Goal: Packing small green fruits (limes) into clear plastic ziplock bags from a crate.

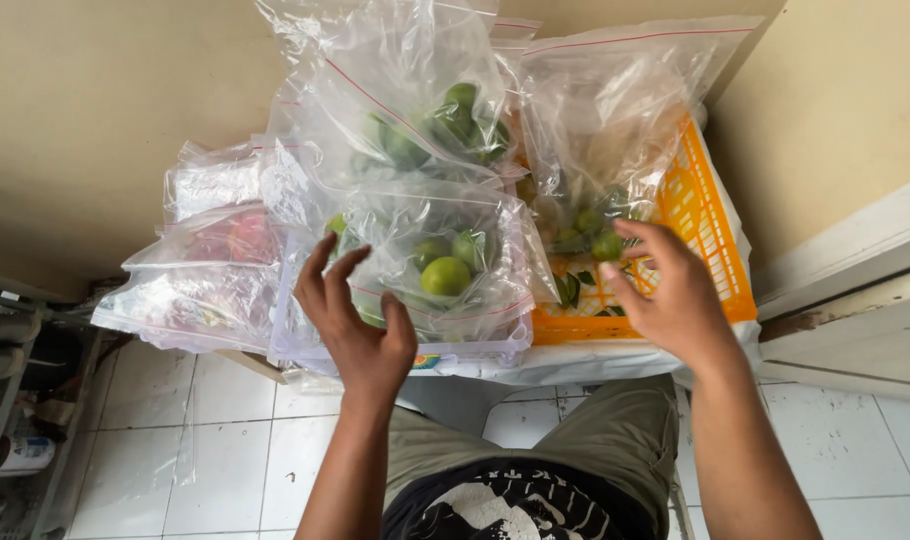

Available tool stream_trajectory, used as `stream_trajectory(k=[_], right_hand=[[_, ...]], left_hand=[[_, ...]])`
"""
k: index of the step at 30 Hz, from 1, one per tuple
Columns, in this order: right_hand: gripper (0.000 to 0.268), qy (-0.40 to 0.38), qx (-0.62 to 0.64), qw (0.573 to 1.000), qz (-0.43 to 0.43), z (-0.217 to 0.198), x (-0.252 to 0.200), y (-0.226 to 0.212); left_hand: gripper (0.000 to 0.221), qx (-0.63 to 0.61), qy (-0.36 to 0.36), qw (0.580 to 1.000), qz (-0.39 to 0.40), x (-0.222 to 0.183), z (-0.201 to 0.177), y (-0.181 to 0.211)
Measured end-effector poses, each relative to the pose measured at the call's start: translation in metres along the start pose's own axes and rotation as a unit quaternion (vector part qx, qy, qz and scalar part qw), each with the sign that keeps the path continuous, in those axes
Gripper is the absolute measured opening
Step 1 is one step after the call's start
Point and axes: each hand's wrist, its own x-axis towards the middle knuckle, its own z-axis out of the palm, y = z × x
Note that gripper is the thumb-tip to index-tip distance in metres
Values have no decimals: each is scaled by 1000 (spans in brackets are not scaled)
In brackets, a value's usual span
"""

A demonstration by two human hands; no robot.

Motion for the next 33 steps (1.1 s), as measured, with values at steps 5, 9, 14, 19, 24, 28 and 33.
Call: stream_trajectory(k=[5, 9, 14, 19, 24, 28, 33], right_hand=[[60, -78, 55, 994, 56, 39, 17, -8], [92, -173, 56, 975, 130, 56, 43, -36], [73, -224, 58, 957, 175, 78, 59, -27], [50, -114, 129, 968, 182, 69, 70, 21], [105, 37, -27, 955, 292, 35, 101, 67], [122, -24, -50, 931, 362, 39, 101, 105], [43, -326, -252, 860, 300, 49, 93, 21]], left_hand=[[59, -53, -86, 974, -202, 16, -15, -12], [65, -56, -180, 942, -279, 25, -23, -19], [76, -87, -193, 931, -298, 23, -27, -25], [74, -122, -177, 922, -324, 24, -34, -34], [41, -70, -74, 959, -265, 22, -29, -27], [25, -25, 26, 988, -153, 11, -16, -1], [26, -270, -204, 941, 27, -8, 19, 70]])
